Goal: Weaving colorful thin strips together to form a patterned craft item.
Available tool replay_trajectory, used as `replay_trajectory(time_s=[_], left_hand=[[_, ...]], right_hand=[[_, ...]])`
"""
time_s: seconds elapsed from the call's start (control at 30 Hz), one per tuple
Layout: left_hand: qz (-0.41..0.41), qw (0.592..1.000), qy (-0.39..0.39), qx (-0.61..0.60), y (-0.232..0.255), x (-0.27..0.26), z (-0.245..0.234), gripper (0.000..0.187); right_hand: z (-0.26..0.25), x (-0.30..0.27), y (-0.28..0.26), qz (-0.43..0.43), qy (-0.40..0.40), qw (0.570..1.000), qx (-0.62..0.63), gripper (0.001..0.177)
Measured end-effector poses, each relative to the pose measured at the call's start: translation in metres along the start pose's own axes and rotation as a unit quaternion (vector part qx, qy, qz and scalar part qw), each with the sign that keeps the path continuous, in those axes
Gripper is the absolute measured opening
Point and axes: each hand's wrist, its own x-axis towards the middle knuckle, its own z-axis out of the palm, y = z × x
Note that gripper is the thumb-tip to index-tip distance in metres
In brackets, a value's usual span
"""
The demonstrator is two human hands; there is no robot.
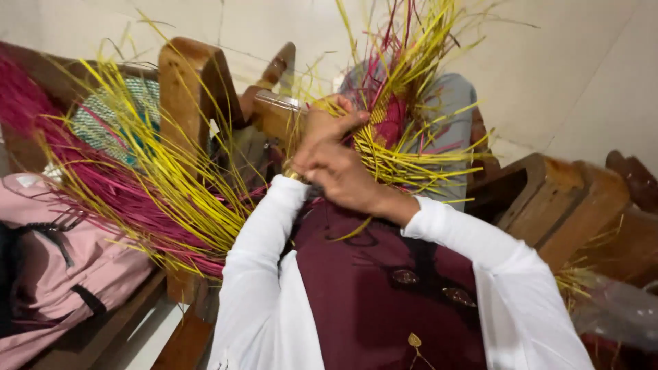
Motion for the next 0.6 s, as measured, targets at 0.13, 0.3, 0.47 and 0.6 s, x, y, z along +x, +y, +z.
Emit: replay_trajectory(time_s=[0.13, 0.3, 0.47, 0.6], left_hand=[[-0.032, 0.999, -0.016, 0.04, 0.023, -0.019, -0.015, 0.04], [-0.095, 0.982, 0.034, 0.159, 0.008, -0.037, -0.009, 0.027], [-0.094, 0.981, 0.063, 0.157, -0.023, -0.031, -0.003, 0.032], [0.003, 0.996, 0.087, -0.022, 0.015, -0.034, 0.015, 0.011]], right_hand=[[-0.006, -0.007, 0.002, -0.05, -0.111, 0.993, -0.006, 0.007], [-0.07, 0.009, 0.015, -0.029, -0.046, 0.997, -0.058, 0.007], [-0.121, 0.011, 0.059, -0.037, -0.085, 0.976, -0.196, 0.031], [-0.107, 0.014, 0.083, -0.083, -0.103, 0.976, -0.172, 0.041]])
